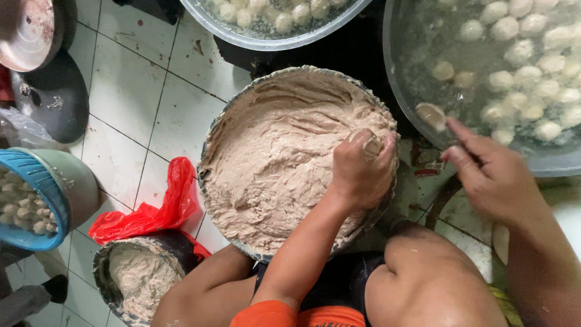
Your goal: The person sits on the floor and scoops portions of paste from a large basin using a small scoop held in one hand, then rolls and shapes each portion into a ball by hand and drops it into a water-filled tray. Shaped balls accumulate in the trays and a blue basket beside the basin.
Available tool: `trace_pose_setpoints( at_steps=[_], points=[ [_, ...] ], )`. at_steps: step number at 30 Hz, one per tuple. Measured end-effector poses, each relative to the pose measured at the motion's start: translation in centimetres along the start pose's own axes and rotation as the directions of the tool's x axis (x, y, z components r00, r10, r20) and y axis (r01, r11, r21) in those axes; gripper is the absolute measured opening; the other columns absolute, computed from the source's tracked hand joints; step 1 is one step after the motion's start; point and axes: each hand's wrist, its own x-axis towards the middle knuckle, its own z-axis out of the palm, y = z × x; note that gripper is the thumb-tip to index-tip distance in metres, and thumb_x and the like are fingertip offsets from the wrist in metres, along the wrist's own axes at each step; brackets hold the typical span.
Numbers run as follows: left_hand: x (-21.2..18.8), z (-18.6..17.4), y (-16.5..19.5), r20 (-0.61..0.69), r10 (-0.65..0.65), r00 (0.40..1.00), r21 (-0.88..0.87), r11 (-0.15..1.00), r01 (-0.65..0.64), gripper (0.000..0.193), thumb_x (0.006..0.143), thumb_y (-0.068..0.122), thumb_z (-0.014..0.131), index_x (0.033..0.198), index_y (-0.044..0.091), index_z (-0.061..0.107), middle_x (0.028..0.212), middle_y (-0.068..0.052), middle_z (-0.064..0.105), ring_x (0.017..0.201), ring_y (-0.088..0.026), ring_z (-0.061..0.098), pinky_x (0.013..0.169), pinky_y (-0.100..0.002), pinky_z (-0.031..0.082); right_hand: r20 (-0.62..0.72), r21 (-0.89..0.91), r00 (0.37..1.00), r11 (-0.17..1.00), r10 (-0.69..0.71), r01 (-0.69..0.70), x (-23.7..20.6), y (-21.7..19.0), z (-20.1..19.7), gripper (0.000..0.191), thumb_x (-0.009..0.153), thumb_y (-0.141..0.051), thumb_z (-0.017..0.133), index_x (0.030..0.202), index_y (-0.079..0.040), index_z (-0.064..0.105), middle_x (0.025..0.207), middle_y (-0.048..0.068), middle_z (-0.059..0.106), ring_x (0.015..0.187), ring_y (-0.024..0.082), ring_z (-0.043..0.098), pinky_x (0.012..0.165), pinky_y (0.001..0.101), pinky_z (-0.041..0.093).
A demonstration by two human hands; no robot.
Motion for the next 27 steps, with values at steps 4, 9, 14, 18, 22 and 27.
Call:
trace_pose_setpoints(
  at_steps=[4,9,14,18,22,27],
  points=[
    [0.1,1.0,0.1,-0.12,-0.091,0.989,-0.298,0.953,0.051,0.008,0.09,0.015,0.069,0.093,0.008,0.065,0.081,-0.013,0.067,0.073,-0.032,0.07,0.067,-0.041,0.056,0.236,0.155,0.97,0.984,0.055,-0.093,-0.3,-0.8,1.8,0.055,0.097,-0.019,0.056,0.151,-0.021,0.053,0.09,0.003,0.077,0.067,0.014,0.064,0.065,0.0324,0.053],
    [0.3,0.9,0.4,-0.079,-0.018,0.997,-0.209,0.978,0.001,0.006,0.088,0.009,0.069,0.094,0.01,0.067,0.084,-0.014,0.068,0.076,-0.037,0.069,0.069,-0.044,0.055,0.369,0.276,0.926,0.941,0.083,-0.195,-0.7,-1.3,2.2,0.05,0.098,-0.02,0.056,0.149,-0.018,0.054,0.087,0.002,0.075,0.063,0.01,0.054,0.058,0.0267,0.048],
    [0.2,0.1,1.0,-0.074,-0.029,0.997,-0.229,0.973,0.011,0.01,0.086,0.01,0.068,0.096,0.012,0.068,0.085,-0.013,0.068,0.077,-0.037,0.069,0.069,-0.043,0.055,0.452,0.414,0.886,0.856,0.103,-0.311,-0.7,-0.5,2.2,0.05,0.1,-0.019,0.054,0.15,-0.013,0.053,0.087,0.004,0.07,0.057,0.01,0.048,0.051,0.0259,0.043],
    [-0.2,-0.1,0.2,-0.085,0.005,0.996,-0.195,0.98,-0.022,0.011,0.081,0.011,0.071,0.091,0.009,0.069,0.08,-0.013,0.069,0.069,-0.031,0.069,0.064,-0.041,0.056,0.478,0.496,0.875,0.799,0.075,-0.339,-0.9,-0.1,2.1,0.054,0.097,-0.016,0.053,0.151,-0.013,0.052,0.088,0.005,0.071,0.058,0.01,0.049,0.051,0.0264,0.043],
    [0.8,0.3,-3.1,-0.019,-0.103,0.995,-0.136,0.986,0.099,0.016,0.091,0.019,0.076,0.082,0.008,0.069,0.069,-0.01,0.071,0.056,-0.019,0.07,0.053,-0.034,0.055,0.414,0.372,0.902,0.927,-0.121,-0.046,-1.6,-0.6,1.2,0.054,0.095,-0.017,0.06,0.149,-0.015,0.056,0.096,0.003,0.074,0.073,0.008,0.064,0.065,0.0254,0.052],
    [0.0,1.2,-4.6,-0.143,-0.066,0.988,-0.21,0.977,0.034,0.017,0.091,0.018,0.077,0.085,0.006,0.067,0.07,-0.012,0.071,0.059,-0.021,0.072,0.054,-0.032,0.056,0.196,0.078,0.979,0.996,-0.047,0.033,-2.0,-2.5,1.2,0.054,0.097,-0.02,0.061,0.15,-0.018,0.057,0.11,0.012,0.074,0.081,0.016,0.064,0.073,0.0327,0.053]
  ],
)
